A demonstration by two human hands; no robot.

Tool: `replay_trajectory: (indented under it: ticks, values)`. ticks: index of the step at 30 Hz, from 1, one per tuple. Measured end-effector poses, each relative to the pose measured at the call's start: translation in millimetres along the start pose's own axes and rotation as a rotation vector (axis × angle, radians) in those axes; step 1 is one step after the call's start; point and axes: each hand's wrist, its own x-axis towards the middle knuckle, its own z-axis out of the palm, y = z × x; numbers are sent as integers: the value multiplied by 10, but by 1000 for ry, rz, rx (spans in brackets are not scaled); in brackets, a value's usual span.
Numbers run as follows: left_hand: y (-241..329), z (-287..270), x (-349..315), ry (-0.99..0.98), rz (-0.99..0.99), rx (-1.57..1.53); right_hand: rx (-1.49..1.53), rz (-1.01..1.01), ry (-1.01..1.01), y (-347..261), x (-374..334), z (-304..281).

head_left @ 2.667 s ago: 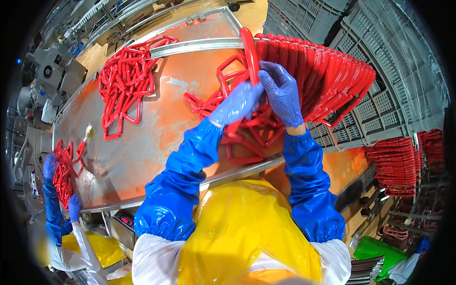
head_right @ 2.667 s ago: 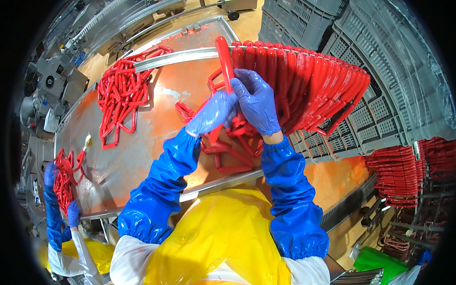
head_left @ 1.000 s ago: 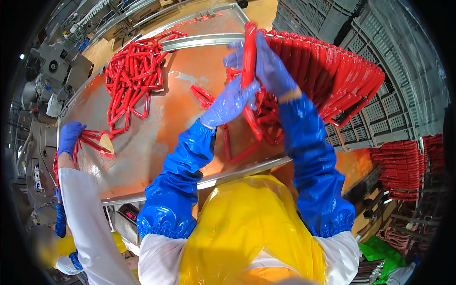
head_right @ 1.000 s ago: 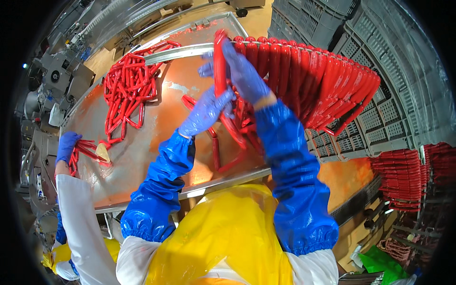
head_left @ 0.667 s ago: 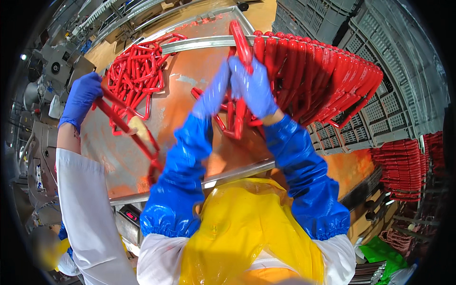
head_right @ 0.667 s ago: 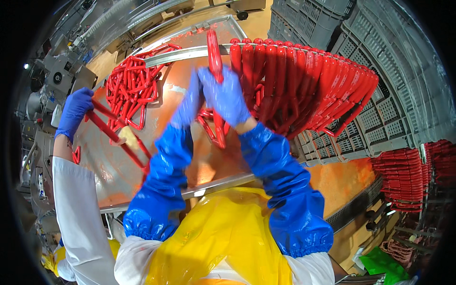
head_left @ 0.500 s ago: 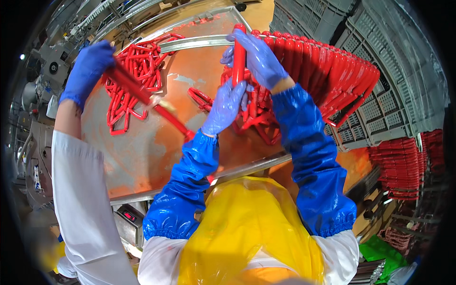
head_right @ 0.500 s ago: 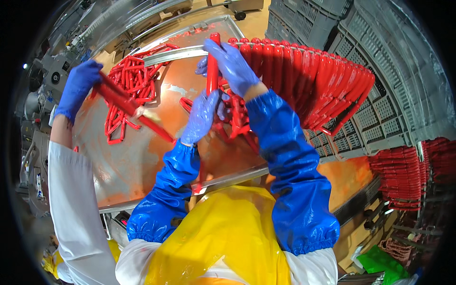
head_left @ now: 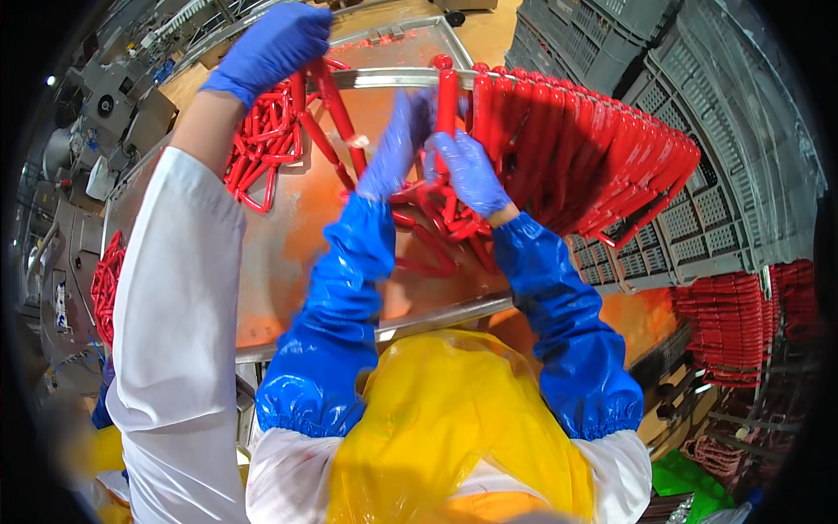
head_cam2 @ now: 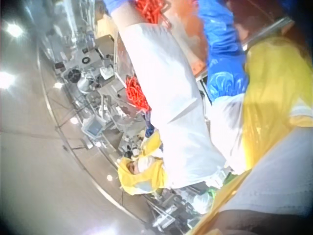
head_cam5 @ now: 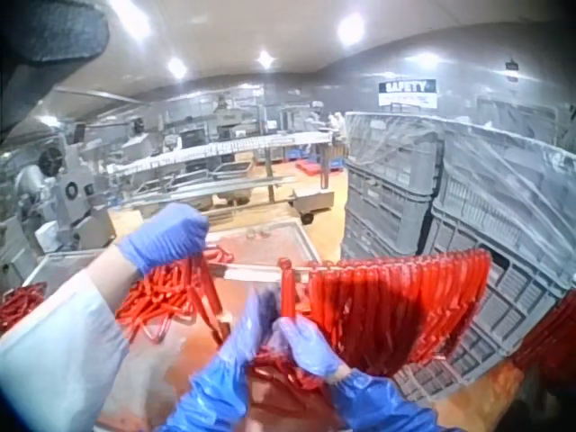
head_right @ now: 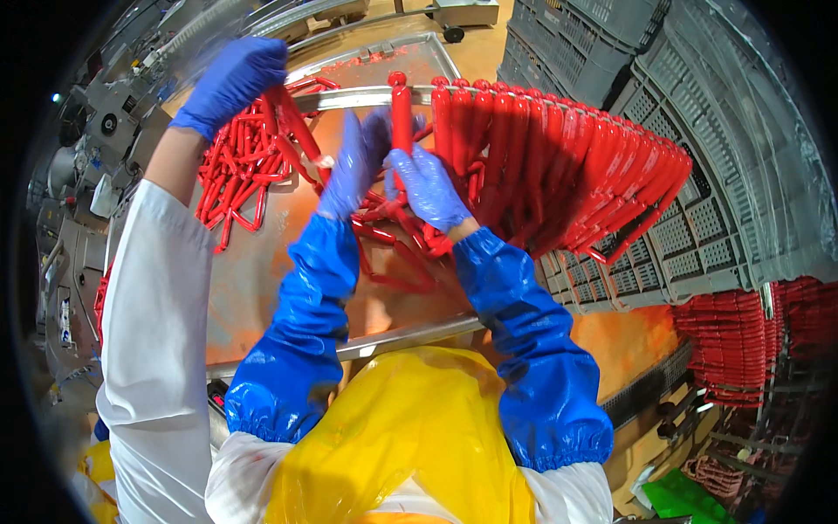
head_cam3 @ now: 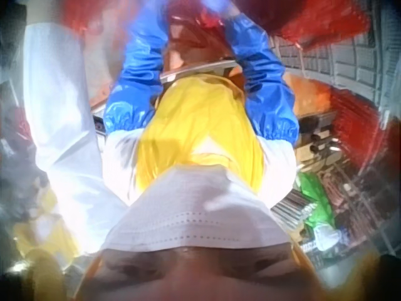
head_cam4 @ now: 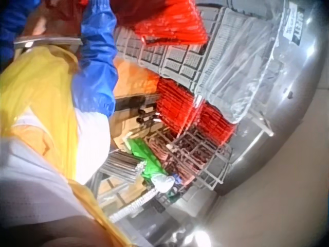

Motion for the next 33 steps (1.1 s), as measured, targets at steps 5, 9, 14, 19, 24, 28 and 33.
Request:
replay_trajectory:
  ticks: [5,9,14,19,24,28,33]
  values:
    - [-1349,-608,-683,-199,294,1305,74,-53,27,-694,192,190]
    - [-1272,-194,-1035,-134,-168,894,-104,-20,16,-491,-48,141]
    - [-1693,-291,-1289,-244,-197,747,-222,388,-84,428,-767,-134]
    - [-1835,-726,-1557,-400,109,1584,-81,392,63,286,-870,-328]
    - [-1190,-408,-1345,-248,-169,1003,123,200,-130,534,-930,-441]
    - [-857,-273,-1131,-203,-322,484,-262,243,-500,900,-1275,-262]
    - [-217,24,-889,-216,-495,233,-14,176,-200,1146,-1280,250]
